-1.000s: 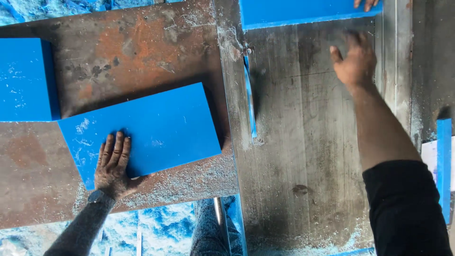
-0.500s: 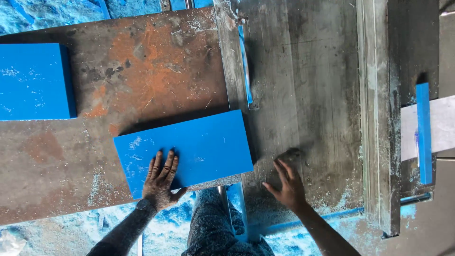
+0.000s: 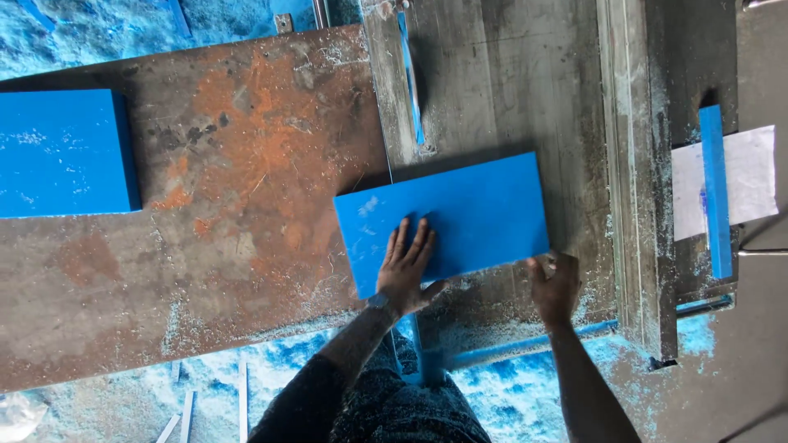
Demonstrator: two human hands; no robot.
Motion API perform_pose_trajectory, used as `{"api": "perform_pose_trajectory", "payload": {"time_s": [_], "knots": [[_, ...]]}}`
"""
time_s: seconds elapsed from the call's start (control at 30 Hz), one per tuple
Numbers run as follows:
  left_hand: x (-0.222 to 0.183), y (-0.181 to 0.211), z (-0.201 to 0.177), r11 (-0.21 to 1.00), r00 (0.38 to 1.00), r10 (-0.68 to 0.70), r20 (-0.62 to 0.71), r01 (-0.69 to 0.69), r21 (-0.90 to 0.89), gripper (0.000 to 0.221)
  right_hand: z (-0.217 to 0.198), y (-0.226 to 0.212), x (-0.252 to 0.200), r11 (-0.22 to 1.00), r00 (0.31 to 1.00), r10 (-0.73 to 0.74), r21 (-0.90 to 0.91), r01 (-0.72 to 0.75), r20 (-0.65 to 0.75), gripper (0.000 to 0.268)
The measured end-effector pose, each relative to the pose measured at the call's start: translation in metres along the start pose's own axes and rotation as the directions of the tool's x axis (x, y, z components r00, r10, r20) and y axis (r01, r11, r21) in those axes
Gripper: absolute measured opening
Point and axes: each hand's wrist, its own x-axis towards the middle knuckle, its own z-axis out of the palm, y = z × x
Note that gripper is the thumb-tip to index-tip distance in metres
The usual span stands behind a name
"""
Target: Cutting blue plastic boards to specific lengths using an industrial saw table and stacking the finished pieces.
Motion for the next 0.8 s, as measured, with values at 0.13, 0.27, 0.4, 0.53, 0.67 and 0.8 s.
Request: {"api": "perform_pose_trajectory", "payload": {"time_s": [0.13,0.27,0.4,0.53,0.67,0.8], "knots": [[0.016,0.006,-0.003,0.912,0.985,-0.018,-0.169,-0.053,-0.406,0.075,-0.01,0.007,0.03,0.891,0.938,0.347,0.31,-0.333,0.011,0.028],[-0.018,-0.016,0.003,0.857,0.805,-0.504,-0.313,0.42,-0.299,0.071,-0.009,0.001,0.051,0.728,0.887,0.444,0.528,-0.438,0.124,0.038],[-0.028,-0.004,0.008,0.681,0.779,-0.623,-0.068,0.498,-0.537,0.066,-0.022,-0.032,0.048,0.487,0.706,0.453,0.511,-0.708,0.545,0.056],[-0.002,0.013,-0.005,0.678,0.801,-0.598,-0.009,0.5,-0.539,0.075,-0.011,-0.044,0.061,0.504,0.75,0.464,0.555,-0.661,0.472,0.053],[0.02,0.025,-0.006,0.68,0.846,-0.532,0.038,0.453,-0.577,0.084,0.008,-0.011,0.076,0.486,0.795,0.497,0.648,-0.587,0.348,0.049],[0.041,0.029,0.003,0.718,0.865,-0.499,0.044,0.441,-0.538,0.089,0.01,0.004,0.087,0.483,0.798,0.52,0.666,-0.568,0.304,0.043]]}}
